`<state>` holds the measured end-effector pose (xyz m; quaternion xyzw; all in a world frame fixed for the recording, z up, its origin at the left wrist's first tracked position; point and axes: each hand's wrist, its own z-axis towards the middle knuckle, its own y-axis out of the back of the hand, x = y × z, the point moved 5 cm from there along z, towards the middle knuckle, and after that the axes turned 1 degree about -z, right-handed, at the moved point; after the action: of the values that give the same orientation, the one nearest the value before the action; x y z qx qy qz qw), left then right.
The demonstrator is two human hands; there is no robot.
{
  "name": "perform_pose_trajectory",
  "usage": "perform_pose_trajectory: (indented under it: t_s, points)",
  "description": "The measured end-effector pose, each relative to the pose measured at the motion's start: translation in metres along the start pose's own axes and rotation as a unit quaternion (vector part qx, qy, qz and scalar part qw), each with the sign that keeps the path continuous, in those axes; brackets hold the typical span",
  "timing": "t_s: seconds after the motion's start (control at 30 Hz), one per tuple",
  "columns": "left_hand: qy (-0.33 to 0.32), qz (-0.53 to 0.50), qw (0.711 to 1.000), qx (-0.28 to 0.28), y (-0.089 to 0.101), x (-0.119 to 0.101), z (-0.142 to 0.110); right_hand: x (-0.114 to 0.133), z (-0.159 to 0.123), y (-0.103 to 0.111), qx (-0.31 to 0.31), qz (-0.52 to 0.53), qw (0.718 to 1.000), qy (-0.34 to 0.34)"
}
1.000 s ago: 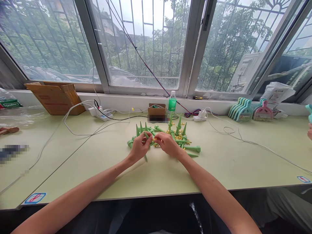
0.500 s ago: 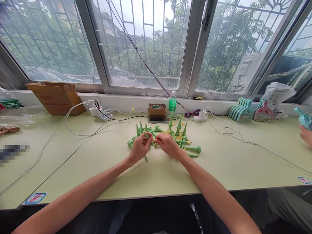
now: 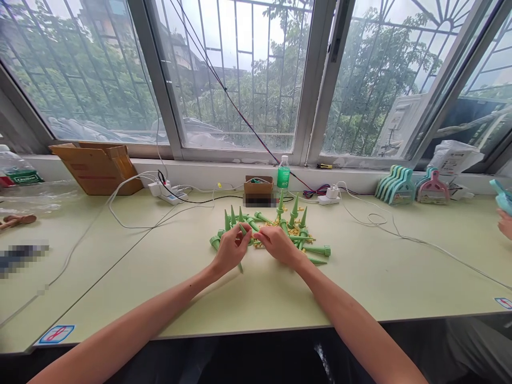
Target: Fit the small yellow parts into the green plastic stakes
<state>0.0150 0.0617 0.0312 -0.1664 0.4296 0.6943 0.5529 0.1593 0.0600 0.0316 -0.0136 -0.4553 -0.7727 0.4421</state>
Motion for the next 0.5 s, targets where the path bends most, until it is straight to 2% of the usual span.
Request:
perform_pose_trajectory:
  t_s: [0.23,0.5]
  points:
    - [0.001,0.001,1.0,-0.005,0.001,0.0013,-0.0005,0.005,-0.0006,0.0008,-0.001,0.059,0.998,0.003]
    - [0.002,0.006,1.0,-0.006,0.0002,0.0062,-0.0009,0.0031,-0.0012,-0.0037,0.002,0.062,0.998,0.018]
